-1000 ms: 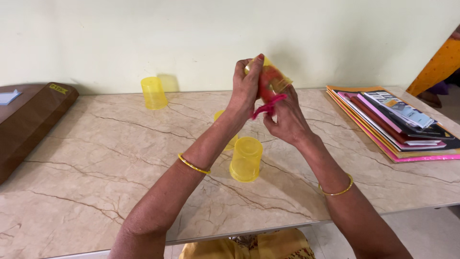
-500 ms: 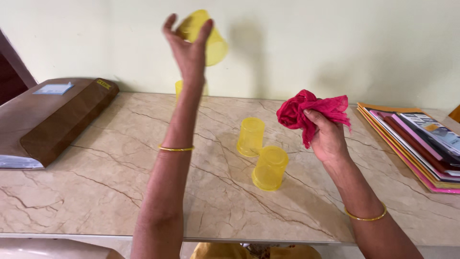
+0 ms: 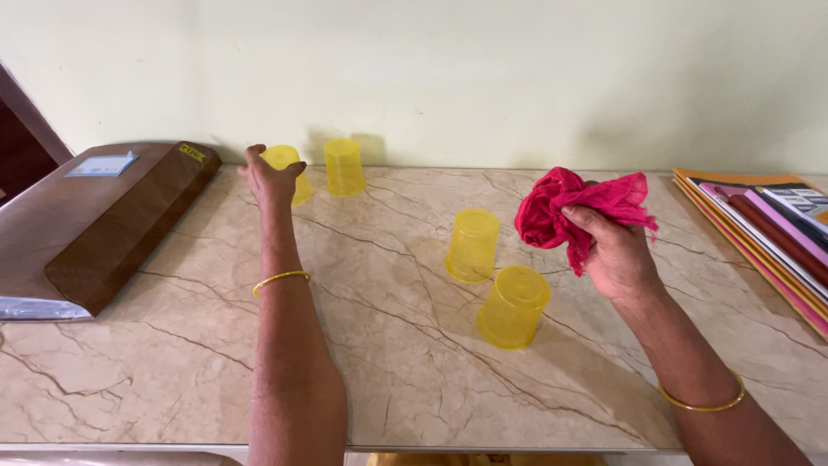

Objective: The person wipes a notebook, plastic cups, and a small decorative plant with a red cloth and moves them to the side of a desk.

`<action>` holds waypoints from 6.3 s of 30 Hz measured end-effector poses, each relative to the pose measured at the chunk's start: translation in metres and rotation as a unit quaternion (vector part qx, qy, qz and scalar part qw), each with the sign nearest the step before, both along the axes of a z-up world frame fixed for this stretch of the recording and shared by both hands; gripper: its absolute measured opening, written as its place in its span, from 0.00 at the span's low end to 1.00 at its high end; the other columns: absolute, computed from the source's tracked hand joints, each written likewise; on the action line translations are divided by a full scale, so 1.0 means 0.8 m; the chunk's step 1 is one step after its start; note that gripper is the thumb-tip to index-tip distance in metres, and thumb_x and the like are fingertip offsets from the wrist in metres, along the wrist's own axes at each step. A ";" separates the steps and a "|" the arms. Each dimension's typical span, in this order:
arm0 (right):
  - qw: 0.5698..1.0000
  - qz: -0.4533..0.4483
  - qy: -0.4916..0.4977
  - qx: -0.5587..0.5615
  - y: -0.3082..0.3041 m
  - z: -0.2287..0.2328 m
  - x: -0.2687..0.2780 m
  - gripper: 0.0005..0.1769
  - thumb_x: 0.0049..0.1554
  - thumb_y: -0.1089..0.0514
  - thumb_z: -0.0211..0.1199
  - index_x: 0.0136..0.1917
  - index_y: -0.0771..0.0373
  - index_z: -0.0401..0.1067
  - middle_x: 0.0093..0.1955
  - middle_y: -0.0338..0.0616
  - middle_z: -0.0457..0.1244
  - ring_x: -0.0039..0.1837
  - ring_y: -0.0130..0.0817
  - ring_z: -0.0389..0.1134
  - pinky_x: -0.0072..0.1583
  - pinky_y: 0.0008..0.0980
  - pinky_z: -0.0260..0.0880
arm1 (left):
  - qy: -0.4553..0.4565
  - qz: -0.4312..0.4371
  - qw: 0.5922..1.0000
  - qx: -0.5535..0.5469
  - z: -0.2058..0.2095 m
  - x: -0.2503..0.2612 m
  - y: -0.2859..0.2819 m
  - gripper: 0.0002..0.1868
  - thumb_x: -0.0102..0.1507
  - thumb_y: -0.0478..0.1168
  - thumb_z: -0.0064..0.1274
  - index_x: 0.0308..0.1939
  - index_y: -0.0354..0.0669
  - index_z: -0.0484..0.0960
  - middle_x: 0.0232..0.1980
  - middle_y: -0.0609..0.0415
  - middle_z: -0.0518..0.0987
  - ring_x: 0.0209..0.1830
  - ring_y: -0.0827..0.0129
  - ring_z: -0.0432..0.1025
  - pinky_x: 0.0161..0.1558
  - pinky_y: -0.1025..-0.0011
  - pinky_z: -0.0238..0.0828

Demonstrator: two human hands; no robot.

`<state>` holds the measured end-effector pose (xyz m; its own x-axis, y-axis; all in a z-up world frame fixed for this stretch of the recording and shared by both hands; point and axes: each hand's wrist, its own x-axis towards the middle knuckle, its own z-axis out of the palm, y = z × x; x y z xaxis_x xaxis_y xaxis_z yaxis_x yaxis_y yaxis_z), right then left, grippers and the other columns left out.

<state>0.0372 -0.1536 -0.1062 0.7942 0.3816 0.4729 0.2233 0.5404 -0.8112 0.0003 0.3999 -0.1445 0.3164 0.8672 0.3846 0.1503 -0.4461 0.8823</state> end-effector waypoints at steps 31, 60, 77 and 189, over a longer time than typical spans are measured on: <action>1.000 -0.019 0.006 -0.002 -0.002 0.003 -0.007 0.12 0.59 0.68 0.65 0.57 0.62 0.75 0.55 0.38 0.70 0.59 0.29 0.70 0.63 0.32 0.71 | 0.204 -0.382 0.900 -0.054 0.007 0.069 -0.086 0.42 0.56 0.41 0.68 0.71 0.35 0.66 0.48 0.46 0.80 0.32 0.66 0.77 0.31 0.67 0.77; 0.993 -0.093 -0.077 0.005 -0.013 -0.010 0.075 0.09 0.62 0.67 0.69 0.53 0.70 0.71 0.51 0.43 0.68 0.53 0.29 0.70 0.56 0.32 0.73 | 0.306 -0.421 0.816 0.250 0.147 0.019 -0.364 0.38 0.49 0.58 0.70 0.56 0.41 0.75 0.54 0.43 0.80 0.56 0.53 0.75 0.53 0.56 0.77; 0.844 -0.120 -0.301 -0.428 0.008 0.028 -0.025 0.50 0.49 0.60 0.68 0.80 0.64 0.50 0.73 0.52 0.56 0.70 0.44 0.58 0.67 0.41 0.61 | 0.075 -0.563 0.820 0.069 0.171 -0.003 -0.456 0.28 0.69 0.57 0.47 0.48 0.31 0.83 0.41 0.40 0.83 0.39 0.59 0.77 0.43 0.61 0.79; 0.954 -0.060 -0.092 -0.278 0.030 -0.004 -0.012 0.12 0.64 0.52 0.60 0.53 0.62 0.75 0.48 0.32 0.68 0.51 0.22 0.66 0.54 0.27 0.67 | 0.045 0.134 0.990 -0.024 -0.045 0.045 0.092 0.43 0.66 0.55 0.54 0.77 0.45 0.50 0.74 0.45 0.65 0.70 0.49 0.63 0.65 0.52 0.60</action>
